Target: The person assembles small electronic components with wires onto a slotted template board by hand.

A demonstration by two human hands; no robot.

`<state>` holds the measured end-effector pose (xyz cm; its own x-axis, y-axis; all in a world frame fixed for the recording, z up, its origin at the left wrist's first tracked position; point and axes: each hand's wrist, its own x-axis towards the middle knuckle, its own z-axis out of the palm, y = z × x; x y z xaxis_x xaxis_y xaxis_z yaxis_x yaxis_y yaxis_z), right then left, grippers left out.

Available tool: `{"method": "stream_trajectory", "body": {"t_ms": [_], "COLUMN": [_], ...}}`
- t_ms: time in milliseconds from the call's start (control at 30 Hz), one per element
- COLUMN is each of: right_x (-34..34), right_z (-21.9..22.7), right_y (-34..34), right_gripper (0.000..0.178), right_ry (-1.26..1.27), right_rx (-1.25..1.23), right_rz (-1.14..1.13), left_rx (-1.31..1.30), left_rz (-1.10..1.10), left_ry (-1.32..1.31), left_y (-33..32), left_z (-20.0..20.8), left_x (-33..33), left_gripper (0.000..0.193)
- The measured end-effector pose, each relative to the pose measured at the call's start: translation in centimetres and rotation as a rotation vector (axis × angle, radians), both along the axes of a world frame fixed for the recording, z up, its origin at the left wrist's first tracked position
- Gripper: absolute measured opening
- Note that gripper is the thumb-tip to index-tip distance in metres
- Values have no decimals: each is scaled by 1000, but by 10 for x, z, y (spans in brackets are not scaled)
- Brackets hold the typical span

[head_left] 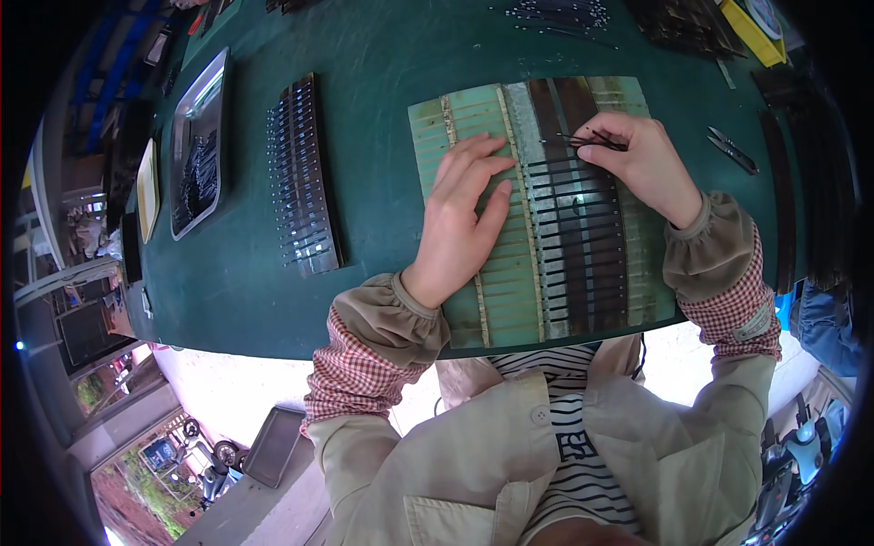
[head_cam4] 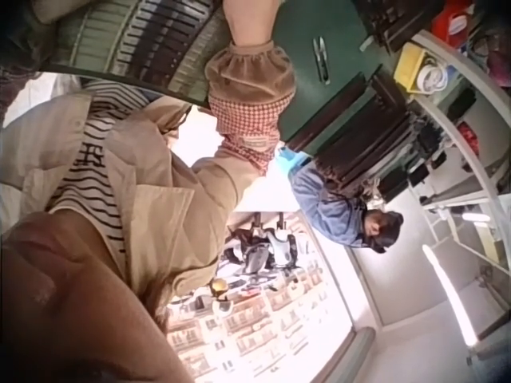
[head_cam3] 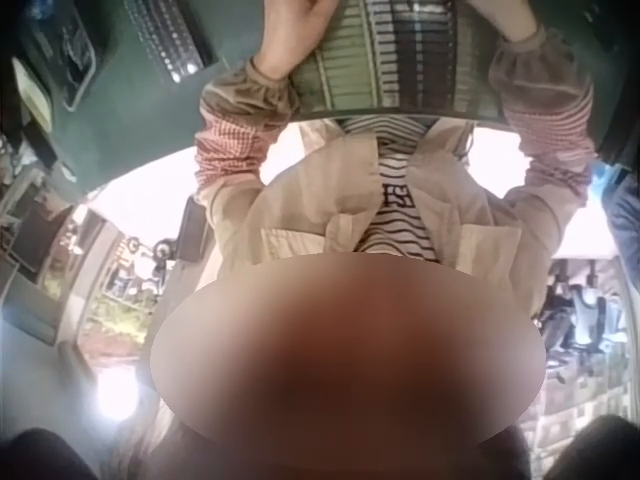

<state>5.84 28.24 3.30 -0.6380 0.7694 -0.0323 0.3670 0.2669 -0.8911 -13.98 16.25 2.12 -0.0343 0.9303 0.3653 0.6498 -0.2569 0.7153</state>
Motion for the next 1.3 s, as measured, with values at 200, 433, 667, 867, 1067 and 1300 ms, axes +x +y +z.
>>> {"method": "stream_trajectory", "body": {"t_ms": [200,433,667,867,1067,1300], "right_x": [1,-2,-4,1,24,14], "right_z": [-4,-12,-14,-1,13,46], "right_y": [4,5,-1,-15,-6,-18], "right_gripper": [17,16,17,17,16,17], "right_ry": [25,55,33,-64,81,36], "right_rx": [-52,-62,6,239,164,-311], "right_rz": [-6,-17,-8,-10,-32,93], "left_rx": [0,-5,14,48,-65,-272], "left_rz": [-2,2,-52,-104,-107,-110], "left_ry": [6,-7,129,477,-9,-440], "left_y": [0,2,1,-9,-14,6], "left_z": [-2,-8,-9,0,20,15], "left_x": [-2,-3,0,13,11,17], "left_gripper": [18,17,25,32,28,17]}}
